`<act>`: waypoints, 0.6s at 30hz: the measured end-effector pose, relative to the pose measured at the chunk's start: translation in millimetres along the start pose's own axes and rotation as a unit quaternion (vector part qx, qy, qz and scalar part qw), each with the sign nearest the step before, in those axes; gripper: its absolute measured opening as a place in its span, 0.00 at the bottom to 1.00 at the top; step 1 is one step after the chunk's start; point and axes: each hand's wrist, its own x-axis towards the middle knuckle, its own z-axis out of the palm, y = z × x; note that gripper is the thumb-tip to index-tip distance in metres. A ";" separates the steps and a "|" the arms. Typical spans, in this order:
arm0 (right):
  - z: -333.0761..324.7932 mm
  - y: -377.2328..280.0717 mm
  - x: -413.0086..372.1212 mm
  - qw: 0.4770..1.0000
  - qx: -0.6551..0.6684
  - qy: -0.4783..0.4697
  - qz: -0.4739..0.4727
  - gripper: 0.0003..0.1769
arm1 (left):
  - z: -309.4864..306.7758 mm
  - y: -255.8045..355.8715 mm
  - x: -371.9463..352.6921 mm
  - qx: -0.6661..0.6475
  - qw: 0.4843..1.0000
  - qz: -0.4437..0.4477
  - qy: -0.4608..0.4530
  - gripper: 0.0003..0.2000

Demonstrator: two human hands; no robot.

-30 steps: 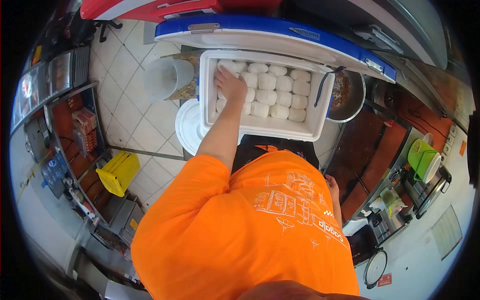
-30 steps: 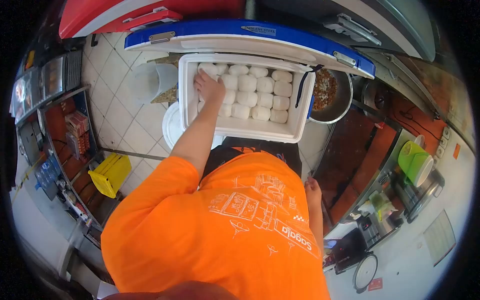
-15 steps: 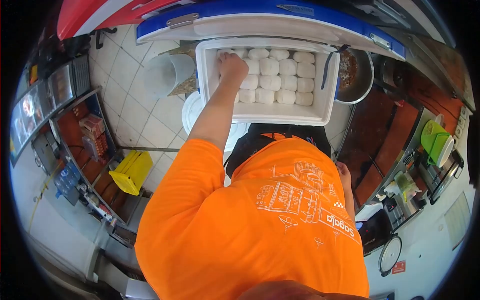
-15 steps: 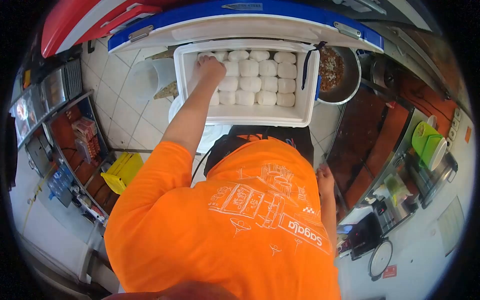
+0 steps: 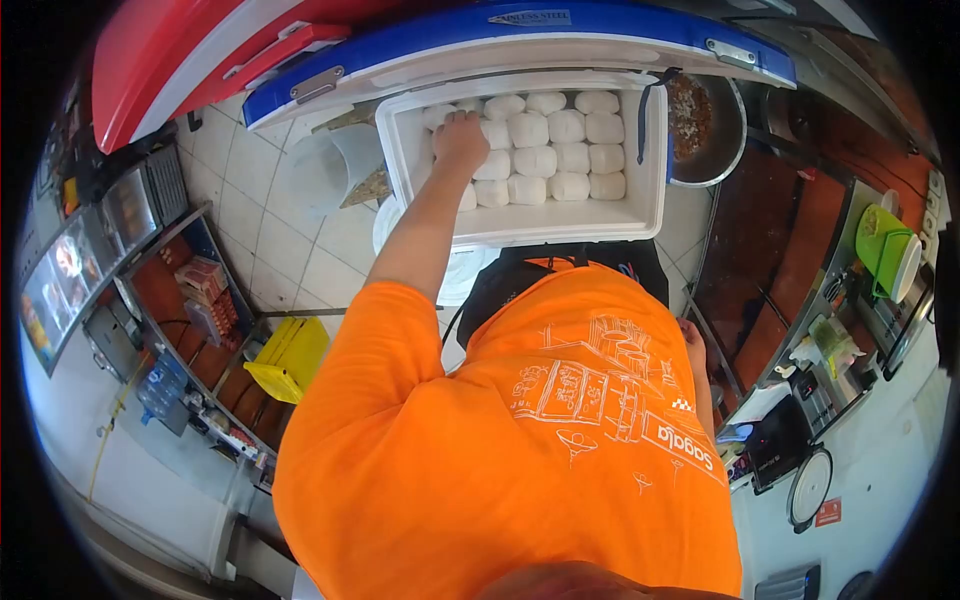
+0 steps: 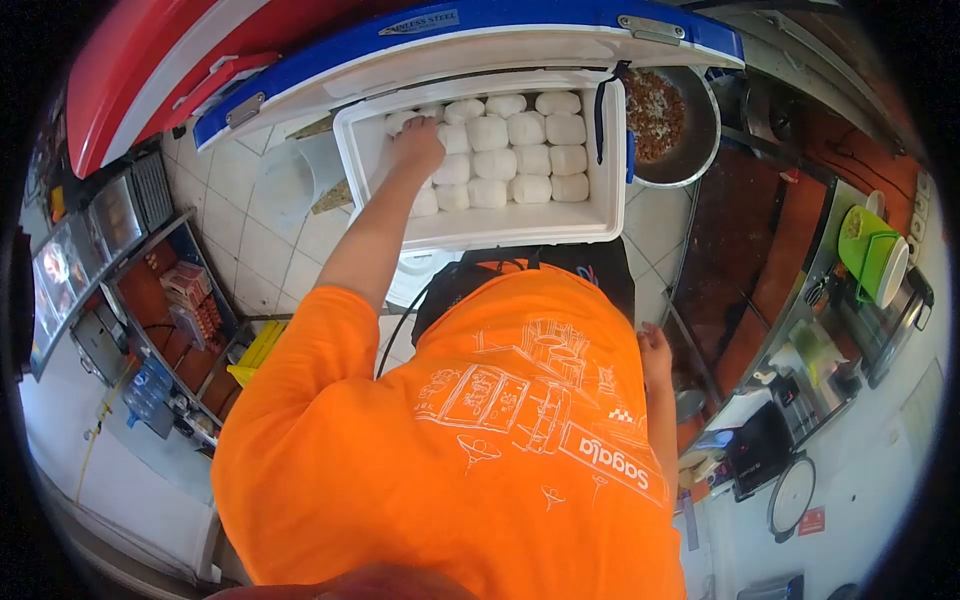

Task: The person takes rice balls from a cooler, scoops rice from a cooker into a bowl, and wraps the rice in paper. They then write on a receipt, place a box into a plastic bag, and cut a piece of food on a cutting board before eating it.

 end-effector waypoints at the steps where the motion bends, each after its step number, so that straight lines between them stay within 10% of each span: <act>1: 1.3 4.7 -1.1 1.000 0.007 -0.002 -0.001 0.18 | 5.3 1.2 -3.9 0.028 0.998 0.037 0.052 0.21; 4: -1.3 12.4 -2.9 1.000 0.014 -0.010 0.007 0.18 | -22.8 17.9 1.0 0.116 0.988 0.015 -0.097 0.22; 9: -5.4 3.3 -2.6 0.999 -0.021 -0.024 -0.025 0.18 | 32.2 0.4 61.2 0.024 0.994 0.108 -0.005 0.21; 11: 2.4 -49.3 -19.5 0.996 -0.086 0.024 0.031 0.19 | 24.8 5.0 71.0 -0.173 0.981 -0.001 -0.093 0.23; 18: 11.4 -67.0 -21.2 0.992 -0.121 0.030 -0.021 0.19 | 41.7 33.6 61.1 -0.225 0.970 -0.064 -0.066 0.32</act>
